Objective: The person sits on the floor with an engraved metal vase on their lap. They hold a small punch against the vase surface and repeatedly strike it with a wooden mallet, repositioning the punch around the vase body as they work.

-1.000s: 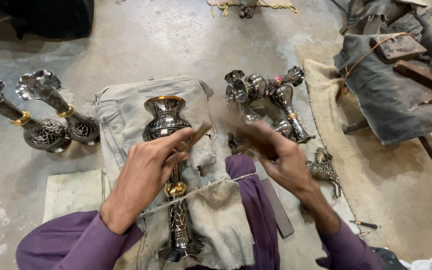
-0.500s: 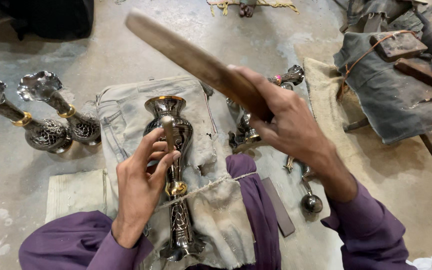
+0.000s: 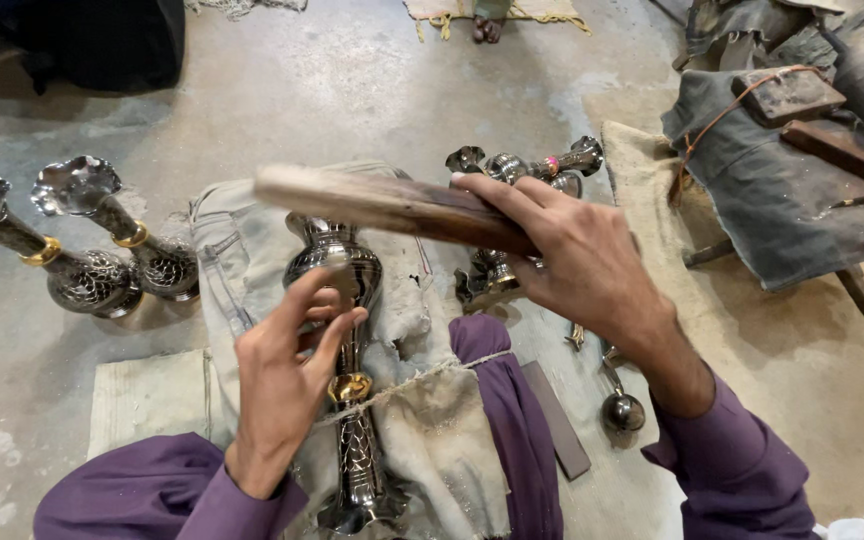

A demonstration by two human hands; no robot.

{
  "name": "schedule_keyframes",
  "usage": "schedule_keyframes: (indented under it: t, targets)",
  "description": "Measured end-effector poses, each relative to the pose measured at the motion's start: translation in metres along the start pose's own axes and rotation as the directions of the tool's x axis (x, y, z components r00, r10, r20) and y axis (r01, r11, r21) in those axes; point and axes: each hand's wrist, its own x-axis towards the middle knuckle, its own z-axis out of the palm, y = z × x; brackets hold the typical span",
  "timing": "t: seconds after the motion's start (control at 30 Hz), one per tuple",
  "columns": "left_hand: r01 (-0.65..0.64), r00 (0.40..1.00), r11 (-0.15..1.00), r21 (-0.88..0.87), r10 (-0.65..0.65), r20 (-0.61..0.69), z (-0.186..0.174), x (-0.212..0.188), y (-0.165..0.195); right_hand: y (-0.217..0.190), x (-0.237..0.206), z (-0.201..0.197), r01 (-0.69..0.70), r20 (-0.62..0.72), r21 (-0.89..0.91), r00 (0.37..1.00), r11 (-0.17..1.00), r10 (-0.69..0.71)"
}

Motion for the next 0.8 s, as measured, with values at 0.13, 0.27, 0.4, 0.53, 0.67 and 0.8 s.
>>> schedule_keyframes:
  t: [0.13,0.27,0.4,0.53,0.67,0.8]
  targets:
    - [-0.010,0.997,0.992,0.129,0.000,0.075,0.000,0.008,0.008,0.013,-0.009,0.025,-0.039,0.057,-0.093,0.997,0.995,0.044]
    - [-0.002,0.996,0.993,0.116,-0.008,0.094,-0.002,0.012,0.017,0.016,-0.014,0.043,-0.039,0.166,-0.138,0.984,0.990,0.062]
    - [-0.006,0.995,0.989,0.149,-0.009,0.100,-0.003,0.013,0.020,0.017,-0.018,0.040,-0.060,-0.042,0.097,0.997,0.993,0.064]
    - [-0.017,0.995,0.987,0.159,0.000,0.104,-0.003,0.013,0.018,0.018,-0.020,0.028,0.004,-0.103,0.395,0.994,0.919,0.040]
    - [-0.032,0.994,0.987,0.158,0.015,0.107,-0.002,0.013,0.018,0.015,-0.014,0.021,-0.111,-0.056,0.117,0.991,0.987,0.118]
    - [-0.005,0.994,0.992,0.124,-0.008,0.108,-0.002,0.013,0.021,0.011,-0.013,0.020,-0.156,-0.015,0.353,0.985,0.923,0.172]
